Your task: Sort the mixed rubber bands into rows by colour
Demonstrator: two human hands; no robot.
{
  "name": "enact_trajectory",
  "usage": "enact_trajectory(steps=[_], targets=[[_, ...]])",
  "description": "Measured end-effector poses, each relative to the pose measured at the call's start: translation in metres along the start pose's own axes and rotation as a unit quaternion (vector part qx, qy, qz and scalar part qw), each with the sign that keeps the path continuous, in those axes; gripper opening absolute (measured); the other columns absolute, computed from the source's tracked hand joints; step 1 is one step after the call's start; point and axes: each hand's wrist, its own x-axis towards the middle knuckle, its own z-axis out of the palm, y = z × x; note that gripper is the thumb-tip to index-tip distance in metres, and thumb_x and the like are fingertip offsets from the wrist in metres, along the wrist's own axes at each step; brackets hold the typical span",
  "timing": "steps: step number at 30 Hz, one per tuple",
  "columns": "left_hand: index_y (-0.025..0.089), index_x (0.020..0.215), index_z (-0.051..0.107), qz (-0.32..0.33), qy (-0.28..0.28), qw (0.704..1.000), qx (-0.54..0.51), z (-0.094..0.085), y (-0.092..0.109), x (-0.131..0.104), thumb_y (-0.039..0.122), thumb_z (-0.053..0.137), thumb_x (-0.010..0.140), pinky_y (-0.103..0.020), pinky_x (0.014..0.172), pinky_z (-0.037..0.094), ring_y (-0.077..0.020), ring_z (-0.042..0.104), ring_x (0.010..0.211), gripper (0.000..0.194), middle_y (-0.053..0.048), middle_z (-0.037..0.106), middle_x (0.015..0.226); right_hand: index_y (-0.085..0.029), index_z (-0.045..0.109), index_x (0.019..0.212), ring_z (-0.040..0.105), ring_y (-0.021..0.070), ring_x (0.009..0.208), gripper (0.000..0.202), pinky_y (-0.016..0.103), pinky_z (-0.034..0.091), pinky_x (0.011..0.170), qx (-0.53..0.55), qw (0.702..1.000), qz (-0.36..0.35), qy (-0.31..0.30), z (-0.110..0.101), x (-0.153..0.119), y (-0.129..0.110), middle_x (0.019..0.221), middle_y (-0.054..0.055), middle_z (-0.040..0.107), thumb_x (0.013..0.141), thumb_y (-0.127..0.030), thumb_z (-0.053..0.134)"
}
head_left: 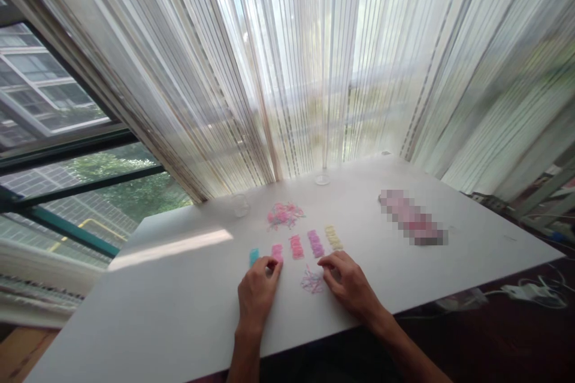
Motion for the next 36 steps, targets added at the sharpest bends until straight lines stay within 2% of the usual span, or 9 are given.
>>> enact_trajectory(steps=[6, 10, 15, 21, 25, 28, 30, 36], targets=[[0.027, 0.093, 0.071, 0.010, 0.000, 1.000, -0.017, -0.003, -0.002, -0.003, 0.030, 0.064, 0.094, -0.025, 0.071, 0.046, -0.0177, 0.071, 0.083, 0.007, 0.002, 0.076, 0.093, -0.022, 0.067, 0.092, 0.064, 0.0222, 0.085, 0.020, 0.036, 0.053, 0.079, 0.000, 1.000, 0.000, 0.006, 0.000, 0.000, -0.001, 0.086, 0.004, 0.066, 0.086, -0.008, 0.054], [0.028, 0.094, 0.071, 0.029, 0.029, 0.999, -0.019, -0.008, -0.007, -0.008, 0.031, 0.064, 0.092, -0.024, 0.065, 0.046, -0.0164, 0.069, 0.075, 0.008, 0.003, 0.076, 0.094, -0.022, 0.067, 0.092, 0.064, 0.0222, 0.085, 0.020, 0.036, 0.053, 0.079, 0.000, 1.000, 0.004, 0.001, -0.001, 0.000, -0.001, 0.086, 0.004, 0.066, 0.086, -0.008, 0.054], [0.027, 0.099, 0.071, 0.090, 0.044, 0.995, -0.013, -0.016, -0.010, -0.002, 0.030, 0.057, 0.094, -0.025, 0.064, 0.049, -0.0145, 0.065, 0.065, 0.015, 0.001, 0.075, 0.095, -0.021, 0.068, 0.092, 0.064, 0.0219, 0.085, 0.020, 0.035, 0.052, 0.079, -0.002, 1.000, 0.003, 0.001, 0.000, 0.000, -0.001, 0.087, 0.004, 0.066, 0.085, -0.007, 0.055], [0.024, 0.103, 0.072, 0.138, 0.018, 0.989, 0.044, -0.031, -0.011, 0.035, 0.025, 0.057, 0.094, -0.027, 0.076, 0.052, -0.0169, 0.068, 0.080, 0.017, -0.002, 0.074, 0.100, -0.022, 0.068, 0.092, 0.064, 0.0213, 0.084, 0.021, 0.034, 0.052, 0.078, -0.002, 1.000, 0.003, 0.003, 0.000, 0.001, 0.000, 0.086, 0.004, 0.066, 0.085, -0.006, 0.055], [0.024, 0.110, 0.071, 0.165, 0.005, 0.985, 0.057, -0.033, -0.012, 0.051, 0.022, 0.053, 0.097, -0.030, 0.085, 0.053, -0.0193, 0.067, 0.094, 0.022, -0.003, 0.074, 0.107, -0.021, 0.068, 0.092, 0.064, 0.0215, 0.085, 0.021, 0.035, 0.052, 0.079, -0.002, 1.000, 0.006, -0.006, 0.000, 0.001, 0.000, 0.086, 0.004, 0.065, 0.085, -0.006, 0.055], [0.025, 0.114, 0.071, 0.217, -0.034, 0.974, 0.062, -0.029, -0.012, 0.056, 0.016, 0.050, 0.097, -0.032, 0.093, 0.051, -0.0204, 0.063, 0.109, 0.028, -0.003, 0.073, 0.115, -0.021, 0.068, 0.092, 0.064, 0.0217, 0.086, 0.021, 0.035, 0.052, 0.079, -0.001, 1.000, 0.009, -0.008, 0.001, 0.000, 0.002, 0.087, 0.004, 0.066, 0.085, -0.007, 0.055], [0.026, 0.113, 0.072, 0.240, -0.056, 0.967, 0.064, -0.025, -0.011, 0.057, 0.015, 0.049, 0.097, -0.031, 0.096, 0.050, -0.0202, 0.061, 0.111, 0.030, -0.002, 0.073, 0.116, -0.021, 0.068, 0.093, 0.064, 0.0218, 0.086, 0.021, 0.035, 0.052, 0.080, 0.002, 1.000, 0.011, -0.007, 0.002, 0.000, 0.003, 0.087, 0.005, 0.066, 0.085, -0.007, 0.054], [0.025, 0.115, 0.073, 0.241, -0.071, 0.965, 0.075, -0.021, -0.011, 0.056, 0.009, 0.048, 0.095, -0.033, 0.097, 0.049, -0.0208, 0.062, 0.107, 0.036, -0.004, 0.074, 0.112, -0.022, 0.068, 0.092, 0.064, 0.0217, 0.087, 0.022, 0.035, 0.053, 0.080, 0.000, 1.000, 0.003, -0.003, 0.003, -0.001, 0.003, 0.087, 0.005, 0.067, 0.086, -0.008, 0.053]])
